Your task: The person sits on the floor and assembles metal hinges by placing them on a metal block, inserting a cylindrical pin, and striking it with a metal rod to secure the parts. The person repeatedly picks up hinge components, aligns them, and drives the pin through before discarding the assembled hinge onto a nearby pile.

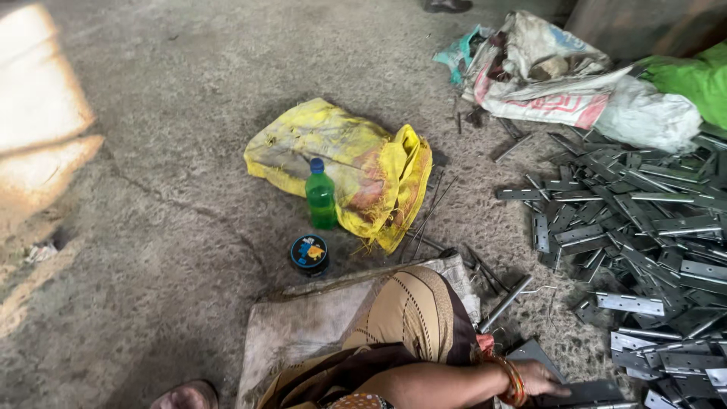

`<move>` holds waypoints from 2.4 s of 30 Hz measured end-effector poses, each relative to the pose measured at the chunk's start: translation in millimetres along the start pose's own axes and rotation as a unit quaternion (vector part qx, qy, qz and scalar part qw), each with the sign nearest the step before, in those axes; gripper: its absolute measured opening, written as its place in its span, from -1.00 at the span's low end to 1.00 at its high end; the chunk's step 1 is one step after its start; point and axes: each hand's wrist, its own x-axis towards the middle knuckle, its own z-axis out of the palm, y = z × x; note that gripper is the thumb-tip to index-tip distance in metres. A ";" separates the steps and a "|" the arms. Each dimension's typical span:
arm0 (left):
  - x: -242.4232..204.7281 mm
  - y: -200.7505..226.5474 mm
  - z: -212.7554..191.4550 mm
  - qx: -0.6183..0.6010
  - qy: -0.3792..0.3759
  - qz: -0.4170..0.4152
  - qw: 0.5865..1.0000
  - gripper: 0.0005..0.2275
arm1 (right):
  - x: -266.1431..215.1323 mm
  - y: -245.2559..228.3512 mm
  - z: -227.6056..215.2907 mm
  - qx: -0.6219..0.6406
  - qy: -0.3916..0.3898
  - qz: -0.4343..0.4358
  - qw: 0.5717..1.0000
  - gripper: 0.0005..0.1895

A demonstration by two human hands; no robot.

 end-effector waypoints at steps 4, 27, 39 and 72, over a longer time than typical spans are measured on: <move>3.5 -7.4 -14.6 -0.064 -0.005 -0.068 0.996 -0.25 | -5.4 -6.7 34.4 0.016 -0.015 0.006 1.000 -0.64; -7.8 -22.3 -23.2 -0.324 0.070 0.179 0.926 -0.73 | -24.6 44.7 -80.7 -0.321 -0.022 -0.023 0.946 -0.62; 16.9 -36.2 -107.8 0.229 0.433 0.023 0.872 -0.72 | 19.9 46.0 -94.7 -0.063 0.117 -0.199 0.971 -0.70; -123.7 171.3 -45.1 0.122 0.317 0.438 0.832 -0.77 | 3.1 48.6 -59.9 -0.380 0.103 -0.309 0.866 -0.55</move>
